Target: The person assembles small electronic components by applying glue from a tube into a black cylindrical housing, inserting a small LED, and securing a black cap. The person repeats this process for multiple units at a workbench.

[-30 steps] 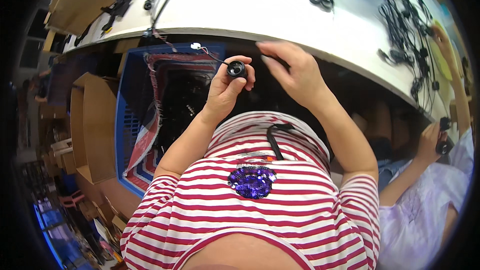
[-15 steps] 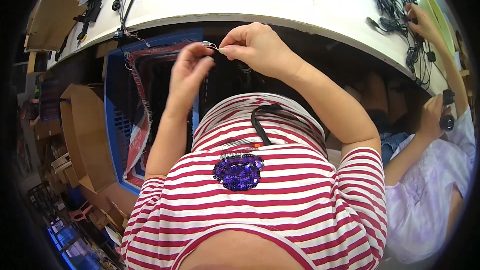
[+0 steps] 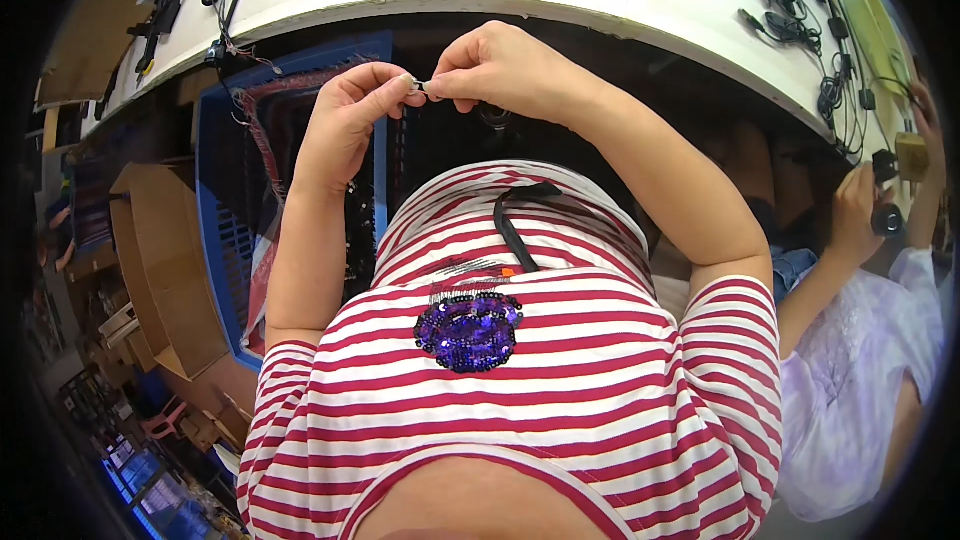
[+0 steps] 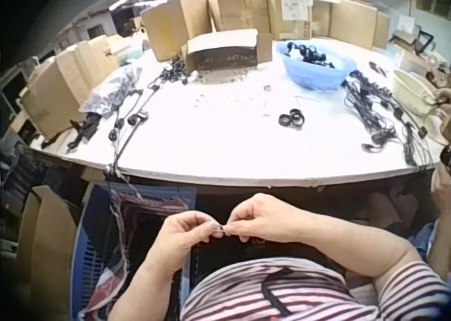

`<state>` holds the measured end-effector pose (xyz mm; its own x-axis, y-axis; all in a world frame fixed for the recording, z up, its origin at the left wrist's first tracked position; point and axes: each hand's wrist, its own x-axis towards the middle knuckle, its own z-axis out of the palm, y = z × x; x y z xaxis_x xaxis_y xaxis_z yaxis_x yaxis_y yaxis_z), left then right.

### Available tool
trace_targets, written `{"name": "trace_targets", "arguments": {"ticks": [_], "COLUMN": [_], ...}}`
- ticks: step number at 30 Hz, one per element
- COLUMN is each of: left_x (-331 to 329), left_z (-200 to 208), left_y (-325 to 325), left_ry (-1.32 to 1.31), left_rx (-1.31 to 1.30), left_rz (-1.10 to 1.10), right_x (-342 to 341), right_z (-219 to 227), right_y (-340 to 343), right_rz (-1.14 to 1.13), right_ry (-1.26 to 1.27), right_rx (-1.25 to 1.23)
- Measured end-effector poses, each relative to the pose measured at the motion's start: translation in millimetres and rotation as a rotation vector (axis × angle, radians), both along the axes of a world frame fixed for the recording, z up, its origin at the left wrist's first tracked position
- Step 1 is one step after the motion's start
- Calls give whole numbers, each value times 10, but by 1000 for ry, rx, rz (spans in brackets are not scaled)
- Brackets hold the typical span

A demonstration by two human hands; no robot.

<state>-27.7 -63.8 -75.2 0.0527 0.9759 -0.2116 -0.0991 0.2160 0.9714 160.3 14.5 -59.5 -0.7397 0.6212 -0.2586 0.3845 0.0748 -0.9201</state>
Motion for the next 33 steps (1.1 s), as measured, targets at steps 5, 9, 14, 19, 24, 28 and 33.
{"name": "trace_targets", "arguments": {"ticks": [5,9,14,19,24,28,33], "left_x": [-32,-48,-11,107,189,173,-2], "left_z": [73,63,-50,-82,-196,-59,108], "left_y": [-22,-28,-59,-96,-85,-85,-33], "left_ry": [315,309,-42,-260,-451,-262,91], "left_rx": [-5,-31,-49,-59,-100,-38,-21], "left_rz": [-132,-176,-85,70,226,117,-155], "right_x": [28,40,52,36,-25,57,137], "right_z": [-8,4,-75,-154,-169,-213,-74], "right_y": [8,2,40,-35,-295,-181,-96], "right_rz": [38,30,111,-5,-221,-130,71], "right_ry": [-70,19,163,275,437,420,285], "right_rx": [-27,-160,-382,-355,301,37,-37]}}
